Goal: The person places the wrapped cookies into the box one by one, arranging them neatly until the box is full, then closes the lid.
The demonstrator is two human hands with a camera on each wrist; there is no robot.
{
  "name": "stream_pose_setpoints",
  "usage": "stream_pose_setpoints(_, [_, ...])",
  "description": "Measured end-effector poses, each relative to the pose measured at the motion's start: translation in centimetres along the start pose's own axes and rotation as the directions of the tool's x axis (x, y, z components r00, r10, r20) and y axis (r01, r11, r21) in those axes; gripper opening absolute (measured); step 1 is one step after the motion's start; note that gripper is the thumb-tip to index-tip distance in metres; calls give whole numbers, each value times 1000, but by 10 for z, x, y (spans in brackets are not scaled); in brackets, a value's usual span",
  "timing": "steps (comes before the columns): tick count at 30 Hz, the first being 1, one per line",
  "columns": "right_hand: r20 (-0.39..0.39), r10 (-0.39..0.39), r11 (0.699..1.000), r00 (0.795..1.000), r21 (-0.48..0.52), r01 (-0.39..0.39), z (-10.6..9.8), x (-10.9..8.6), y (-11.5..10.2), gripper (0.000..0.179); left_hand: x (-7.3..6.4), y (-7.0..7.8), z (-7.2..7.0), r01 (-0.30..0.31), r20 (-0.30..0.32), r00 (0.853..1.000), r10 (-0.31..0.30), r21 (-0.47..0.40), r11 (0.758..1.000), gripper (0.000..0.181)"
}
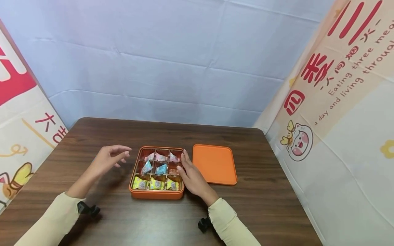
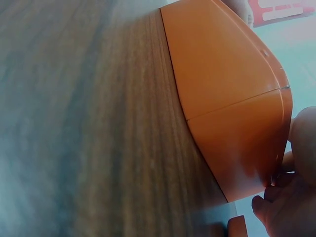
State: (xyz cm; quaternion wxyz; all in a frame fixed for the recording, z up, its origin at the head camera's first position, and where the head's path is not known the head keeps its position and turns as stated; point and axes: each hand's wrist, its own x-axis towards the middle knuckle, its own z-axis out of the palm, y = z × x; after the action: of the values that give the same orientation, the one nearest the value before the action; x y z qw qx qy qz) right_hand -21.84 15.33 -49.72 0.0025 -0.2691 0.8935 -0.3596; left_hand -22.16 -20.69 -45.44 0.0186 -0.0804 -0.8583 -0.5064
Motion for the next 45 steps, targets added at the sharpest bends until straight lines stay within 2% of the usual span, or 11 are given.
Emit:
stream_pose_setpoints(8, [29,33,999,999,3,-33,-2,2,-3,65,-12,-13,-24,-11,-27,1000,12,42,999,31])
stream_pose_setpoints(13, [25,44,999,999,4,-44,1,-6,-3,65,-19,-21,-31,23,-32,999,-21,40,999,30])
stream_pose_setpoints(16, [34,47,999,998,10,-47,5,-11,-4,65,-24,-27,-36,24,-60,998,-18,99,995,27])
stream_pose_setpoints(21, [28,58,998,998,24,-59,7,-11,-7,65,-24,-32,-44,-30,-115,992,58,233,972,23])
stream_pose_setpoints(28, [23,61,998,998,27,-61,4,-6,-9,63,-18,-34,-56,-30,-99,993,62,303,952,24])
stream_pose_setpoints(35, [18,65,998,998,4,-65,2,-1,-8,64,-14,-35,-71,-11,-68,997,42,403,915,29])
stream_pose_setpoints(38, [16,65,998,998,0,-65,0,2,-8,65,-11,-35,-75,-12,-52,998,37,419,908,31])
stream_pose_setpoints(45, [7,40,999,999,18,-40,-3,0,-11,67,-9,-41,-72,-14,-27,999,28,438,899,39])
